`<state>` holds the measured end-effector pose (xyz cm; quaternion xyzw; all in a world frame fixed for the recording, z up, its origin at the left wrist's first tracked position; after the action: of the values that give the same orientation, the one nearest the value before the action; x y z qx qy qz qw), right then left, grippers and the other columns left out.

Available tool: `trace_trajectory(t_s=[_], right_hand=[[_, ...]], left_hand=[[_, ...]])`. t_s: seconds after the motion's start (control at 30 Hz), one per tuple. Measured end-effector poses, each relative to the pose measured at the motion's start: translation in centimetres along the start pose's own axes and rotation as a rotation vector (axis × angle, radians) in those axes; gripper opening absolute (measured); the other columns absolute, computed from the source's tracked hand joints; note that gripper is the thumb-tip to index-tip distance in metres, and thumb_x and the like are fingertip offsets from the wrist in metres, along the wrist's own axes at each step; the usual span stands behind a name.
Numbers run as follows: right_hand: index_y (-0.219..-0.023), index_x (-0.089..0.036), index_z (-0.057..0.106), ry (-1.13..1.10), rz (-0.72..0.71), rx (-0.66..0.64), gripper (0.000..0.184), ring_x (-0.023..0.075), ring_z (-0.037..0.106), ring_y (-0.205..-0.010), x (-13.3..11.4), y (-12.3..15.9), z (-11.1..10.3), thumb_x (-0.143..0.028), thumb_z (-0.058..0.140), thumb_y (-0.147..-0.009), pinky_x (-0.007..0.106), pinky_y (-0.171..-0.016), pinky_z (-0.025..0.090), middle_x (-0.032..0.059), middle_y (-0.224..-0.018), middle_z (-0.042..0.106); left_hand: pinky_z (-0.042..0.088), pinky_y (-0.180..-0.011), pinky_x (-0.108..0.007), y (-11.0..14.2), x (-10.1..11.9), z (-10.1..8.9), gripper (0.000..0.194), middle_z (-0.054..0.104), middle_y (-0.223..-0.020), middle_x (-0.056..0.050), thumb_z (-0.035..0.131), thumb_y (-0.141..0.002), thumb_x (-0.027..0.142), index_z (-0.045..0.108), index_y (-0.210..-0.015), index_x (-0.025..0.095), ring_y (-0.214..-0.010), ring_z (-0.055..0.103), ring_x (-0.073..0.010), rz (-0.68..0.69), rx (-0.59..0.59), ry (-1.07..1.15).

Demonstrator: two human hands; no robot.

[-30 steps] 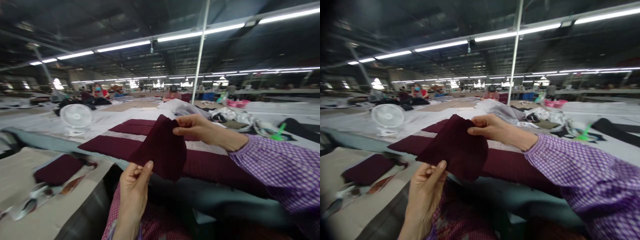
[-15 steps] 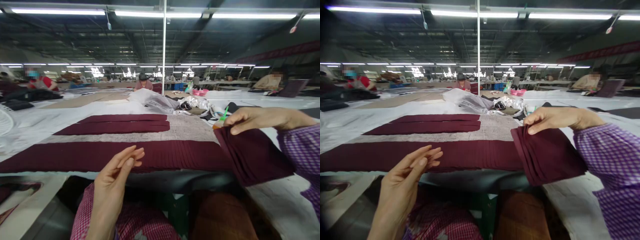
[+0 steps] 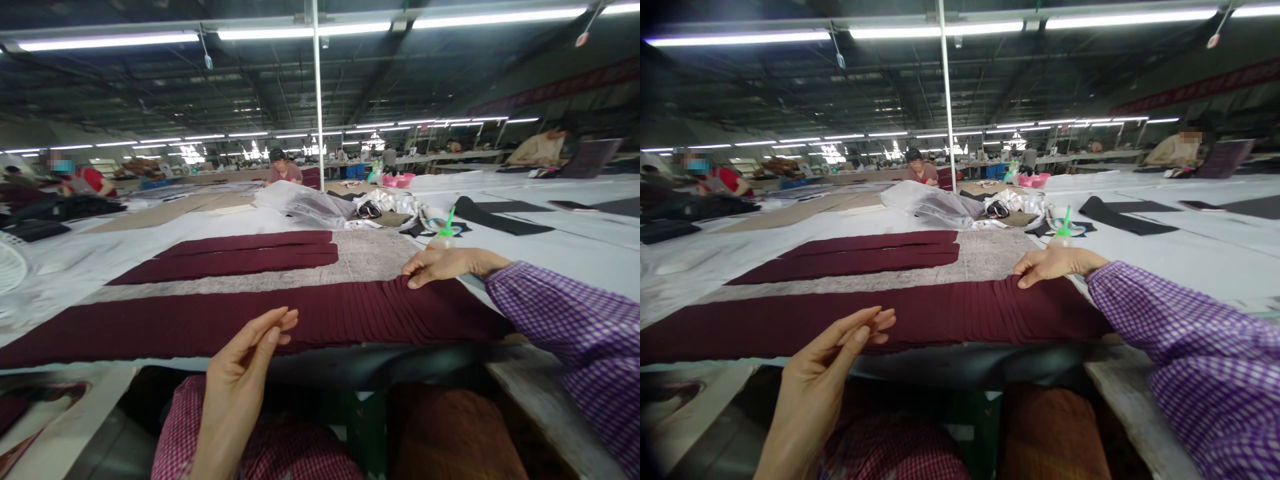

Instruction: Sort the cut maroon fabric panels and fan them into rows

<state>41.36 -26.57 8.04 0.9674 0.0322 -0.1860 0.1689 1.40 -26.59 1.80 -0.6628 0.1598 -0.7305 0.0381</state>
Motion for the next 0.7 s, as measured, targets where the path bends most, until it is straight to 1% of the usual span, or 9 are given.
trace_trajectory(t_s=[0.1,0.17,0.23,0.3,0.37,0.47,0.6,0.7], right_hand=[[-0.095,-0.023,0.076,0.003,-0.006,0.032,0.047,0.032,0.066,-0.095,0.3,-0.1,0.2,-0.061,0.066,-0.072,0.039,-0.085,0.051,0.0061,-0.1,0.075],[-0.093,-0.023,0.076,0.003,-0.018,0.049,0.045,0.0314,0.066,-0.093,0.5,-0.1,0.3,-0.061,0.067,-0.071,0.039,-0.083,0.051,0.0055,-0.098,0.075],[-0.093,-0.023,0.076,-0.002,-0.033,0.063,0.044,0.0299,0.066,-0.09,0.7,-0.2,0.3,-0.06,0.068,-0.072,0.038,-0.081,0.051,0.0049,-0.096,0.075],[-0.091,-0.022,0.075,-0.007,-0.05,0.066,0.042,0.0282,0.066,-0.088,0.9,-0.3,0.4,-0.059,0.068,-0.073,0.037,-0.08,0.05,0.0045,-0.094,0.075],[-0.087,-0.021,0.074,-0.01,-0.07,0.054,0.038,0.0261,0.065,-0.085,1.0,-0.5,0.4,-0.057,0.068,-0.076,0.036,-0.08,0.05,0.0043,-0.09,0.074],[-0.087,-0.018,0.07,-0.009,-0.104,0.024,0.034,0.021,0.064,-0.079,0.9,-0.6,0.4,-0.052,0.069,-0.083,0.036,-0.078,0.052,0.0029,-0.085,0.07],[-0.089,-0.014,0.066,-0.01,-0.153,0.018,0.032,0.0174,0.064,-0.075,0.4,-0.2,0.7,-0.045,0.065,-0.096,0.034,-0.074,0.054,-0.0008,-0.082,0.066],[-0.089,-0.014,0.066,-0.026,-0.189,0.042,0.029,0.0168,0.065,-0.076,0.1,0.1,0.8,-0.041,0.064,-0.098,0.033,-0.072,0.056,-0.0013,-0.083,0.066]], left_hand=[[0.059,-0.087,-0.026,0.2,0.2,0.8,0.027,0.08,-0.106,-0.003,0.07,-0.087,0.045,0.078,-0.105,0.026,-0.091,0.075,-0.0179,0.009,-0.046,-0.072],[0.058,-0.089,-0.026,0.2,0.4,1.4,0.023,0.081,-0.106,-0.001,0.067,-0.089,0.044,0.079,-0.104,0.029,-0.092,0.074,-0.0173,0.041,-0.09,-0.128],[0.056,-0.093,-0.027,0.3,0.7,2.2,0.02,0.08,-0.106,0.002,0.064,-0.092,0.04,0.079,-0.103,0.032,-0.094,0.074,-0.0167,0.088,-0.144,-0.185],[0.055,-0.094,-0.026,0.3,0.9,3.1,0.019,0.08,-0.107,0.003,0.061,-0.094,0.034,0.079,-0.103,0.032,-0.099,0.073,-0.0161,0.152,-0.219,-0.23],[0.055,-0.092,-0.024,0.2,1.1,4.1,0.021,0.08,-0.108,0.002,0.058,-0.096,0.028,0.078,-0.104,0.029,-0.102,0.073,-0.0158,0.227,-0.299,-0.259],[0.055,-0.093,-0.025,0.1,1.2,6.0,0.026,0.079,-0.109,-0.004,0.052,-0.096,0.017,0.076,-0.108,0.019,-0.103,0.073,-0.0156,0.36,-0.41,-0.269],[0.054,-0.102,-0.034,-0.2,0.9,9.2,0.036,0.077,-0.115,-0.012,0.042,-0.093,0.004,0.073,-0.111,0.009,-0.111,0.07,-0.0197,0.574,-0.538,-0.317],[0.053,-0.104,-0.039,0.0,0.4,11.6,0.039,0.075,-0.119,-0.015,0.039,-0.093,0.003,0.07,-0.116,0.007,-0.115,0.068,-0.0241,0.669,-0.59,-0.419]])
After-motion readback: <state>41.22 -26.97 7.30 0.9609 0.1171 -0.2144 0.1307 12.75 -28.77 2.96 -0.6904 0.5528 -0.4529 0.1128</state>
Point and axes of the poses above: each hand's wrist, its own y-axis away from the middle knuckle, its own z-axis out of the palm, x = y × z, the point moved 1 cm from there along -y, towards the middle knuckle
